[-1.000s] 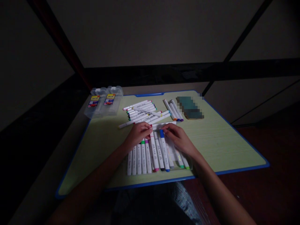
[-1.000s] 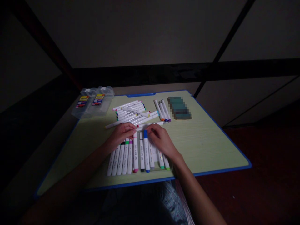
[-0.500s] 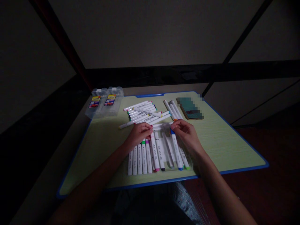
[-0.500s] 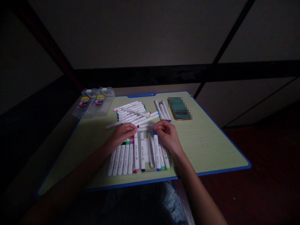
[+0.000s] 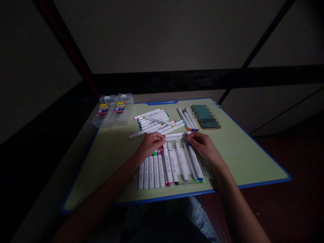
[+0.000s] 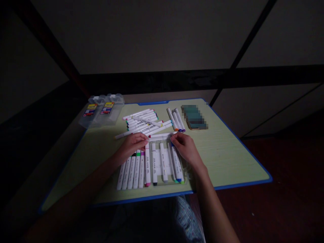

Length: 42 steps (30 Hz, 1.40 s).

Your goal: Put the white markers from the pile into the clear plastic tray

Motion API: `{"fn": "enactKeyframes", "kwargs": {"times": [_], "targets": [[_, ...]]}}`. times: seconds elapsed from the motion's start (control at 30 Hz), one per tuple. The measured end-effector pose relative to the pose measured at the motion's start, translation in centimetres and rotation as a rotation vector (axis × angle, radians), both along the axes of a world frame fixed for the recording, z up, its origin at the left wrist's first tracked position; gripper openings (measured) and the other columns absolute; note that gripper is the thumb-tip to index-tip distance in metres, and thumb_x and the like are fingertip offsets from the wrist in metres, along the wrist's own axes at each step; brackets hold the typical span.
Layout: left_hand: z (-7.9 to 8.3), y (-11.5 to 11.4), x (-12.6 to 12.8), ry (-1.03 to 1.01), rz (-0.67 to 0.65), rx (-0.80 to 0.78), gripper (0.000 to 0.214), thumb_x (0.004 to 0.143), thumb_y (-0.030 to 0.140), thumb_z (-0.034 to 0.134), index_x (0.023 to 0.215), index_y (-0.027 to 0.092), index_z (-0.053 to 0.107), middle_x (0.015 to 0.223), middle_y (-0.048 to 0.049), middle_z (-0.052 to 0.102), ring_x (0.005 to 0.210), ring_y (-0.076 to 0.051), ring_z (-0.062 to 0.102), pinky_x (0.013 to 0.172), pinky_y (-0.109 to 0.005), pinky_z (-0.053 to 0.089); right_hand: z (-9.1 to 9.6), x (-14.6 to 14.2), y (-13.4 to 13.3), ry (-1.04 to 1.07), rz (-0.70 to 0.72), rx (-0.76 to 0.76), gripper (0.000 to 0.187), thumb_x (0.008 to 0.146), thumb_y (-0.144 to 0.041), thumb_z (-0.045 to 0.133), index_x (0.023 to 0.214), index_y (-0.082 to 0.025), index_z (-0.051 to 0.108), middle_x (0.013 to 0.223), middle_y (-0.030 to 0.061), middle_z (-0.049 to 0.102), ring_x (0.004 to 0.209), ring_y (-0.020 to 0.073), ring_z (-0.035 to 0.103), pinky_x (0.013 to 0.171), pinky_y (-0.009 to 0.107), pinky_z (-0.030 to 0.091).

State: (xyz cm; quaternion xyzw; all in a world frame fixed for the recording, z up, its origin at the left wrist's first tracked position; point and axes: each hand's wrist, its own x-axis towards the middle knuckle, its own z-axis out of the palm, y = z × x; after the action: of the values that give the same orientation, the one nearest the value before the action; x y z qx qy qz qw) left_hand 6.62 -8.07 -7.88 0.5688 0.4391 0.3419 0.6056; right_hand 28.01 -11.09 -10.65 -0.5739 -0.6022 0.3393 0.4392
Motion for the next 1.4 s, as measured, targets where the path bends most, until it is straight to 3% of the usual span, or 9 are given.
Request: {"fn": "enactKeyframes", "kwargs": {"times": [0.63,1.07,1.4], "targets": [[-0.04,-0.02,-0.1,-0.011,-0.008,0.0,0.006,0.068,0.014,0.059,0.07,0.012,0.054,0.064,0.0007,0.056,0.054,-0.007,0.054,0.05,-0.019,0.045,0.16,-0.25,-0.39,-0.145,0.032,0.017,0.023,0.078,-0.037,0.052,0.074,-0.015,0.059,0.066,0.0018,0.058,0.055,0.0121,0.049,0.052,0.025,0.037],[-0.36,0.58,-0.54,-0.209,0.132,-0.111,0.016,0.064,0.023,0.064,0.068,0.012,0.053,0.064,0.0008,0.056,0.057,-0.008,0.053,0.057,-0.021,0.045,0.36,-0.35,-0.48,-0.165,0.014,0.029,0.023,0.078,-0.037,0.052,0.074,-0.015,0.06,0.065,0.0017,0.058,0.054,0.0124,0.049,0.052,0.025,0.037],[-0.12,0.44,-0.5,-0.222,0.123,-0.119,0.013,0.064,0.02,0.063,0.065,0.013,0.052,0.063,0.0018,0.054,0.057,-0.007,0.051,0.058,-0.021,0.043,0.43,-0.33,-0.63,-0.182,-0.011,0.056,0.023,0.078,-0.036,0.052,0.074,-0.015,0.06,0.065,0.0024,0.059,0.055,0.0132,0.05,0.052,0.025,0.038]]}}
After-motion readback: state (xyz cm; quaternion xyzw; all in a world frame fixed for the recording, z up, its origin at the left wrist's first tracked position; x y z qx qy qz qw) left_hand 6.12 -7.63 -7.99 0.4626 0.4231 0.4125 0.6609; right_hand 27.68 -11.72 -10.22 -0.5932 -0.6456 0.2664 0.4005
